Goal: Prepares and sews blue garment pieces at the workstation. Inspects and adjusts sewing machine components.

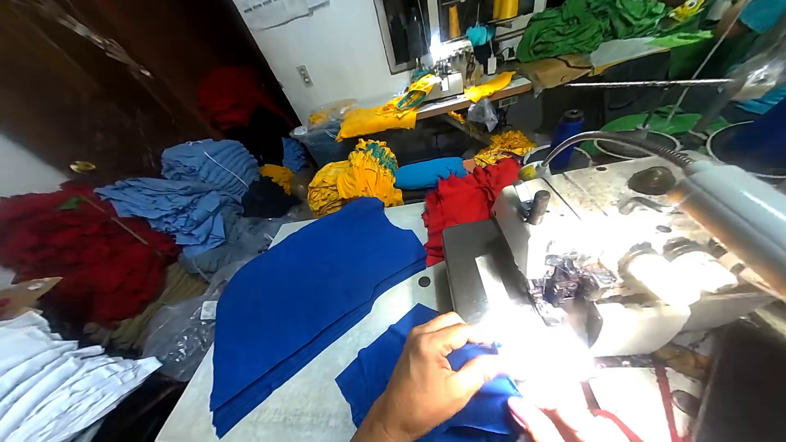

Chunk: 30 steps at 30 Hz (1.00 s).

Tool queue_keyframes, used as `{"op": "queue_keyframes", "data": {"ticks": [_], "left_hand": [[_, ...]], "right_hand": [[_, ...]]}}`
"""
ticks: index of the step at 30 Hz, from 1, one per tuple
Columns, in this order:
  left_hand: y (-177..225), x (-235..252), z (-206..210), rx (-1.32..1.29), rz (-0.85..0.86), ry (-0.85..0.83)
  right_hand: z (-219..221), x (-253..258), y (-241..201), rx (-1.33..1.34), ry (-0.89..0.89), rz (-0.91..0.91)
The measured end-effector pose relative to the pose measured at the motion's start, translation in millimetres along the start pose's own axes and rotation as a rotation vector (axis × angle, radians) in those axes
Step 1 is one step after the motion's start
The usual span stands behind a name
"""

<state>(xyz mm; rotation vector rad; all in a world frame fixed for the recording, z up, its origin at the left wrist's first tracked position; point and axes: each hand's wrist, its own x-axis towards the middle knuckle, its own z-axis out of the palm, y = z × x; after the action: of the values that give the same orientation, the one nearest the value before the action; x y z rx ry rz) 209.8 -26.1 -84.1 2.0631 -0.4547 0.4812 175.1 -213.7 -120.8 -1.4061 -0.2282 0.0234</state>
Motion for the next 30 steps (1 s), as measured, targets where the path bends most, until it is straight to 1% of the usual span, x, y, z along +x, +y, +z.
{"op": "queue_keyframes", "data": {"ticks": [2, 4, 6, 8, 9, 12, 13, 15, 18, 21, 24, 28, 30], "left_hand": [[10.6, -5.9, -6.8, -0.013, -0.073, -0.095], [21.2, -10.5, -10.4, -0.093, -0.168, -0.192], [25.8, -16.3, -9.6, -0.194, -0.267, -0.231], [23.6, -24.4, -6.9, -0.269, -0.355, -0.218], [23.2, -27.9, -5.9, -0.277, -0.373, -0.203], [25.0, -33.9, -1.2, -0.302, -0.337, -0.106], [25.9, -34.7, 0.5, -0.314, -0.331, -0.085], [26.3, -35.8, 4.5, -0.306, -0.32, -0.098], [26.0, -37.4, 11.5, -0.302, -0.301, -0.124], [26.0, -40.9, 21.4, -0.256, -0.294, -0.025], [26.2, -43.4, 29.3, -0.314, -0.405, 0.02], [23.5, -42.8, 28.4, -0.324, -0.588, -0.024], [23.2, -42.7, 26.0, -0.293, -0.63, -0.049]], "right_hand": [[-2.0, -3.9, -9.3, 0.021, -0.005, 0.0], [-9.3, -8.6, -3.7, 0.026, -0.087, -0.046], [-13.1, -11.9, 1.4, 0.007, -0.129, -0.096], [-14.8, -15.6, 2.6, -0.028, -0.113, -0.108], [-16.1, -17.3, 2.0, -0.052, -0.106, -0.109], [-20.2, -20.2, -0.6, -0.099, -0.133, -0.105], [-20.8, -20.4, -1.3, -0.079, -0.16, -0.08], [-20.4, -19.0, -4.2, -0.028, -0.208, 0.012], [-18.3, -15.1, 0.0, -0.019, -0.146, 0.074], [-18.7, -17.1, 1.2, -0.046, -0.126, 0.038], [-19.6, -19.8, 4.3, -0.041, -0.129, 0.056], [-22.7, -24.3, 11.2, 0.044, -0.16, 0.163], [-24.0, -25.7, 14.0, 0.081, -0.165, 0.2]]}}
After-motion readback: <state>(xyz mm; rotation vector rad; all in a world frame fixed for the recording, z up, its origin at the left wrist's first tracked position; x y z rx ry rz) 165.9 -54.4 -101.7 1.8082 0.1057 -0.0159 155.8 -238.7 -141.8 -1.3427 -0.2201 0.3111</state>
